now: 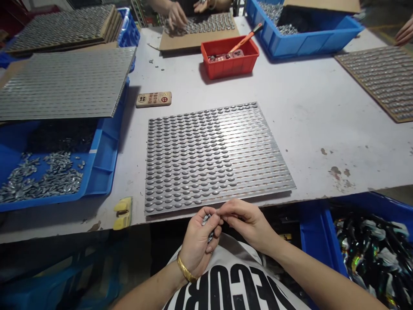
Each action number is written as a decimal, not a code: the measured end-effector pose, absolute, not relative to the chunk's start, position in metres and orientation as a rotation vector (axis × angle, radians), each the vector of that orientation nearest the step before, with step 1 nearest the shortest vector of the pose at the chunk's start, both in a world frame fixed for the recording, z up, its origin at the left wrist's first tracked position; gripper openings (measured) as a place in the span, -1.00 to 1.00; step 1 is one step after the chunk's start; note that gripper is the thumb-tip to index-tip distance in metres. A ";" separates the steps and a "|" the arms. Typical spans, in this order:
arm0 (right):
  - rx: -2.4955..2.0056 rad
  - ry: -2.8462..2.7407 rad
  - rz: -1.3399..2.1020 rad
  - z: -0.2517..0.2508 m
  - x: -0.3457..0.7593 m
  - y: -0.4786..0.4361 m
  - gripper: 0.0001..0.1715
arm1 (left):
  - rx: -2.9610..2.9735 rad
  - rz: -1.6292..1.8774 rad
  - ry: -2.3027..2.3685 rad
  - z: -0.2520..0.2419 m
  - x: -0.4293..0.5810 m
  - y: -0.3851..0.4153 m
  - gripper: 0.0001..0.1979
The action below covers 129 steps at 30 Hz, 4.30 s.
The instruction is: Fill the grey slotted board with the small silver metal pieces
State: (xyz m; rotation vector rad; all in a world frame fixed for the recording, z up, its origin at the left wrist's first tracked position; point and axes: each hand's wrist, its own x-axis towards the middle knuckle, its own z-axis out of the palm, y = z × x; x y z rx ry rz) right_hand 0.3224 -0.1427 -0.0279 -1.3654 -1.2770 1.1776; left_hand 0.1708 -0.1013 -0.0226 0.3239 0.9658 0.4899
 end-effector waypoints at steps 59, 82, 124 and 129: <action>-1.538 -1.558 1.107 -0.014 0.330 -0.144 -0.84 | 0.323 0.429 0.969 -0.019 0.177 -0.107 -0.75; -1.540 -2.220 0.132 -0.042 0.381 -0.124 -0.69 | 0.127 0.416 0.928 -0.022 0.178 -0.103 -0.78; -1.437 -2.189 0.291 -0.047 0.310 -0.114 -0.64 | -0.117 0.398 0.833 -0.037 0.128 -0.103 -0.80; -1.425 -2.018 0.540 -0.025 0.306 -0.122 -0.63 | -0.064 0.489 0.738 -0.032 0.130 -0.100 -0.75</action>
